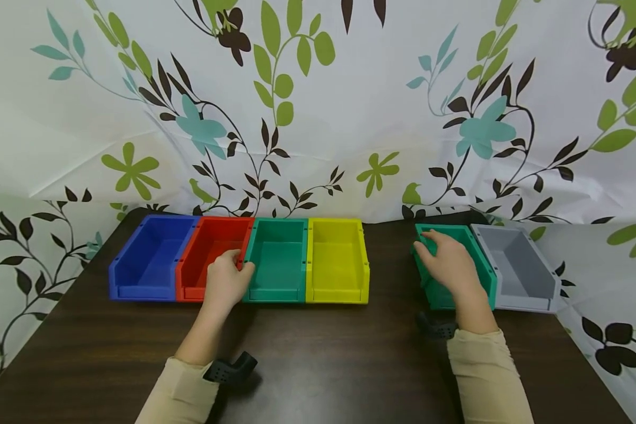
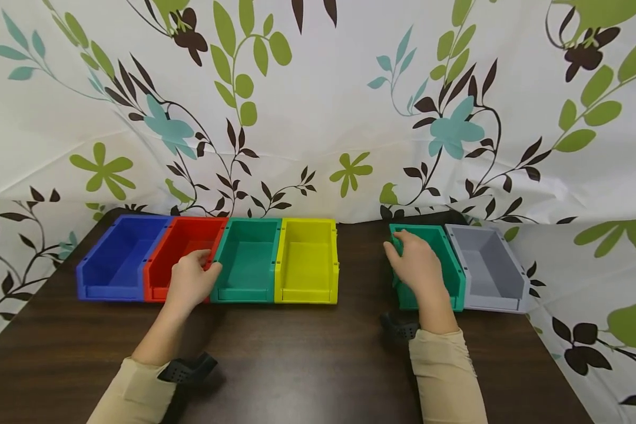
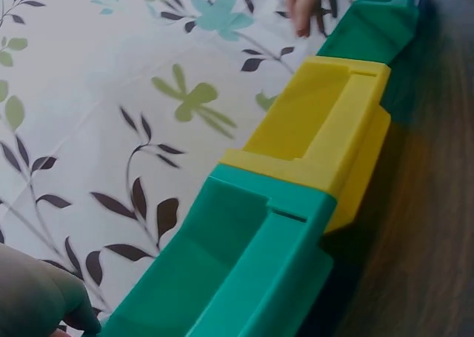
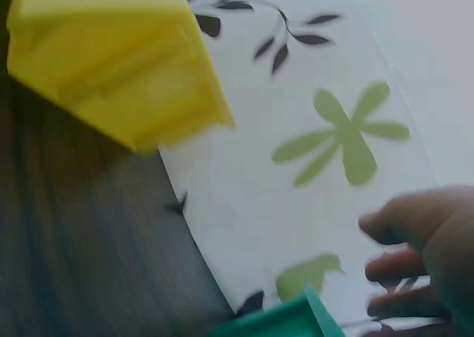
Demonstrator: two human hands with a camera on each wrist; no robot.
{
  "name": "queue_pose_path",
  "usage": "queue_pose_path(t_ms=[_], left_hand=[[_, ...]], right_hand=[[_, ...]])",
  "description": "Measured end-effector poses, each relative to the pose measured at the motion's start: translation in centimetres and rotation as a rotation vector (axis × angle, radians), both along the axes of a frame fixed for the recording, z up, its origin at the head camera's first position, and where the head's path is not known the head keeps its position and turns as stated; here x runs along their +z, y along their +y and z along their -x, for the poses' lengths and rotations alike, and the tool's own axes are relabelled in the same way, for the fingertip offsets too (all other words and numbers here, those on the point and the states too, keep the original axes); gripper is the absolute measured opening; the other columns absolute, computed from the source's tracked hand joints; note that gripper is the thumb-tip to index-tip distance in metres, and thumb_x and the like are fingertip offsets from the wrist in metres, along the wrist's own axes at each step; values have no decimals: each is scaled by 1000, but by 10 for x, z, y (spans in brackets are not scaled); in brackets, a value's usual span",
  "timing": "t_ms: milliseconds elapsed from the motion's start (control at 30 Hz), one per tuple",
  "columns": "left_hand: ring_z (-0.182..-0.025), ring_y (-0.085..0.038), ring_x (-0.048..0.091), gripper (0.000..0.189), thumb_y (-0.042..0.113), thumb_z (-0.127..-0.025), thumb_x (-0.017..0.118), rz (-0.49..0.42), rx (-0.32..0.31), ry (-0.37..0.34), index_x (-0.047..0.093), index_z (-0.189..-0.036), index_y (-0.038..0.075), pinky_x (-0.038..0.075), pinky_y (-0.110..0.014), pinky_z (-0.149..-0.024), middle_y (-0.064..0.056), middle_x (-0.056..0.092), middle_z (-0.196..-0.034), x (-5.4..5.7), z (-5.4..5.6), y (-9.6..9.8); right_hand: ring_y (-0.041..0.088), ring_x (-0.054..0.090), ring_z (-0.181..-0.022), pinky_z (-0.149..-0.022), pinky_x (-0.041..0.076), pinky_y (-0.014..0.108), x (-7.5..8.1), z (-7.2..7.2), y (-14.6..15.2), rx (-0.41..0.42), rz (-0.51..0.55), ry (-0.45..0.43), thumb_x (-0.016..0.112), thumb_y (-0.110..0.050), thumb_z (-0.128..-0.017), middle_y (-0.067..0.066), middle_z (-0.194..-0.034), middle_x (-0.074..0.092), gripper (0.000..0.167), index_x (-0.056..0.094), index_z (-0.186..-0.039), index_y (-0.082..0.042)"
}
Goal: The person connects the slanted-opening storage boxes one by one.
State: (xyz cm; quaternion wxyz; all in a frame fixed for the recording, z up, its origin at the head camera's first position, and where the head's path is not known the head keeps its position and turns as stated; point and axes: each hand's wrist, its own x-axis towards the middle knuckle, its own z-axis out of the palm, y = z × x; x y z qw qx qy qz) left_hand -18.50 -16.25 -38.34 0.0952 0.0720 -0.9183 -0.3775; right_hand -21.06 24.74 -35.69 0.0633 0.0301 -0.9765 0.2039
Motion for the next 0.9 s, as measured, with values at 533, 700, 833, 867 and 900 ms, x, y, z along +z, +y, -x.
queue_pose_path(t_ms=[533,700,833,867,900], left_hand=[[-116,-50,47,53,17,-90,49,19,36,-177,44,-131,-16,47,-58,-91,-36,48,-131,20,-7,-51],[-117,-51,45,54,17,-91,48,48,26,-237,41,-133,-17,46,-58,-91,-36,45,-132,26,-10,-60],[-113,-50,50,53,15,-90,48,92,36,-133,42,-133,-15,46,-59,-92,-35,49,-129,24,-8,-53],[-114,-49,50,52,15,-90,49,106,40,-80,44,-132,-13,44,-60,-94,-34,50,-129,24,-7,-48],[-116,-48,50,51,15,-90,51,120,43,-22,46,-132,-12,43,-60,-96,-33,50,-131,22,-7,-42]], right_hand=[[61,30,-121,-97,34,67,2,4,45,-325,-32,-221,39,-44,-96,41,-137,35,73,28,-141,13],[62,29,-120,-92,37,68,2,4,45,-330,-54,-252,38,-45,-96,42,-136,35,75,28,-140,15],[61,34,-117,-95,35,66,2,4,41,-287,-82,-219,40,-44,-96,43,-132,39,74,31,-137,17],[61,36,-116,-95,35,66,2,4,40,-274,-91,-206,40,-44,-96,42,-131,41,74,32,-136,18],[61,37,-115,-96,35,66,2,4,38,-261,-96,-195,41,-43,-96,42,-130,42,73,34,-135,18]])
